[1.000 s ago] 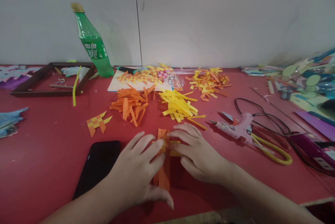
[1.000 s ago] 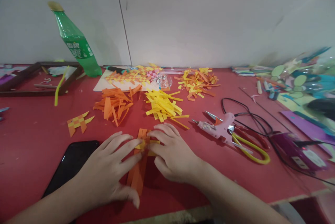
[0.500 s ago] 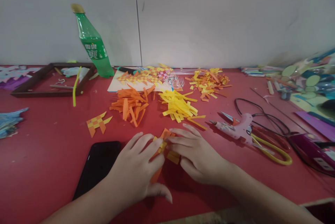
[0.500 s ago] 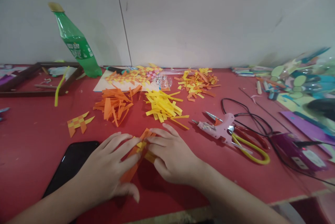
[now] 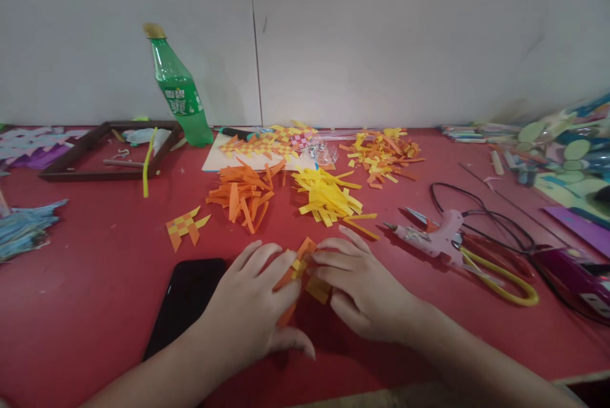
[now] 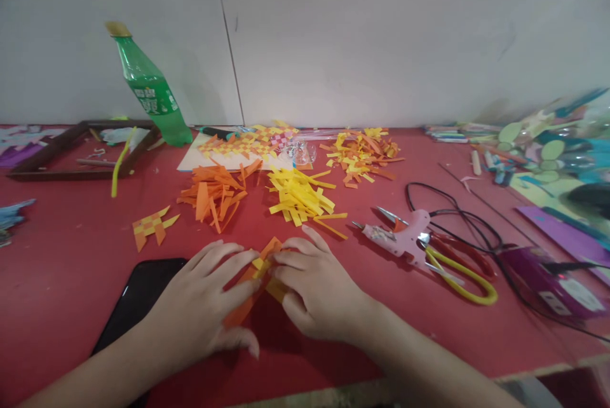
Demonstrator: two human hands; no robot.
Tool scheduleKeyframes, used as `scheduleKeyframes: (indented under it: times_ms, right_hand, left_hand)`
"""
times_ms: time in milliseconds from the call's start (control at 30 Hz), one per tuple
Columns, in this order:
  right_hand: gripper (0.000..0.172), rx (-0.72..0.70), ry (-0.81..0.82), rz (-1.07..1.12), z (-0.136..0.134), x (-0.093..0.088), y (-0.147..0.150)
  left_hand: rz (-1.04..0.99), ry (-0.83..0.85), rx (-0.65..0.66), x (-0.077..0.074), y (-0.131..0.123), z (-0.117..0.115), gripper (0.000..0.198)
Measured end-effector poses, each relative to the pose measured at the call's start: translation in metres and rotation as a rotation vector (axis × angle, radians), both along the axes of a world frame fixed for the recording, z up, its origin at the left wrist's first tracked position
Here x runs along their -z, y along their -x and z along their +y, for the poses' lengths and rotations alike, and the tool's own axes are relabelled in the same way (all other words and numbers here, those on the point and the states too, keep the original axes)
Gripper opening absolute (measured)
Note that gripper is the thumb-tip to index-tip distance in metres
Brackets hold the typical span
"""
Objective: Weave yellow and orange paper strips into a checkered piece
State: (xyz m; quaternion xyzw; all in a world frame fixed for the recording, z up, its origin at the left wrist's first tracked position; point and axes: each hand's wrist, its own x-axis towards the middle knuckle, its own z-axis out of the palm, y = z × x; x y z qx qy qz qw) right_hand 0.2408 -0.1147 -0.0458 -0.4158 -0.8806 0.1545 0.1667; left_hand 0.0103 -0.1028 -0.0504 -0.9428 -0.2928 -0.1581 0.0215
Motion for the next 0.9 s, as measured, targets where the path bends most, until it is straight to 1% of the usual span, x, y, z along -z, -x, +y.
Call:
scheduleKeyframes:
  times_ms: [33,67,133,167,200,333,500,567,700,833,900]
  right_hand:
    - [0.036,-0.001,0.008,0.001,0.000,0.000,0.000]
    - [0.037,-0.002,0.015,0.003,0.000,0.000,0.000]
    - [0.039,-0.003,0.025,0.006,-0.001,-0.001,0.000]
    - [0.039,-0.001,0.024,0.009,-0.001,-0.002,0.000]
    - [0.039,0.000,0.022,0.012,-0.001,-0.002,0.000]
    - [0.035,-0.003,0.002,0.028,0.000,-0.002,0.000]
    - [0.029,-0.017,-0.016,0.057,-0.001,0.000,0.000]
    - [0.025,-0.016,-0.015,0.068,-0.002,0.000,0.002]
    - [0.021,-0.018,-0.015,0.086,-0.002,-0.001,0.005]
    - [0.020,-0.010,0.004,0.125,0.003,0.003,0.004]
    - [0.021,0.031,0.036,0.159,0.007,0.008,0.002]
  left_hand:
    - [0.018,0.004,-0.002,0.000,0.000,0.000,0.072]
    - [0.033,0.007,-0.005,-0.001,0.000,0.000,0.060]
    - [0.050,0.013,-0.019,-0.001,0.000,-0.001,0.029]
    - [0.054,0.018,-0.026,0.000,0.000,-0.001,0.018]
    - [0.057,0.025,-0.029,0.000,0.000,-0.001,0.014]
    - [0.067,0.051,-0.017,0.001,0.001,0.000,0.014]
    - [0.023,0.027,-0.009,0.000,0.001,0.003,0.015]
    - [-0.006,0.021,0.014,0.001,0.001,0.004,0.015]
    - [-0.048,0.087,0.068,0.004,0.002,0.003,0.017]
    - [-0.018,0.116,0.072,0.008,0.003,0.000,0.017]
    - [0.010,0.106,0.074,0.008,0.003,0.000,0.018]
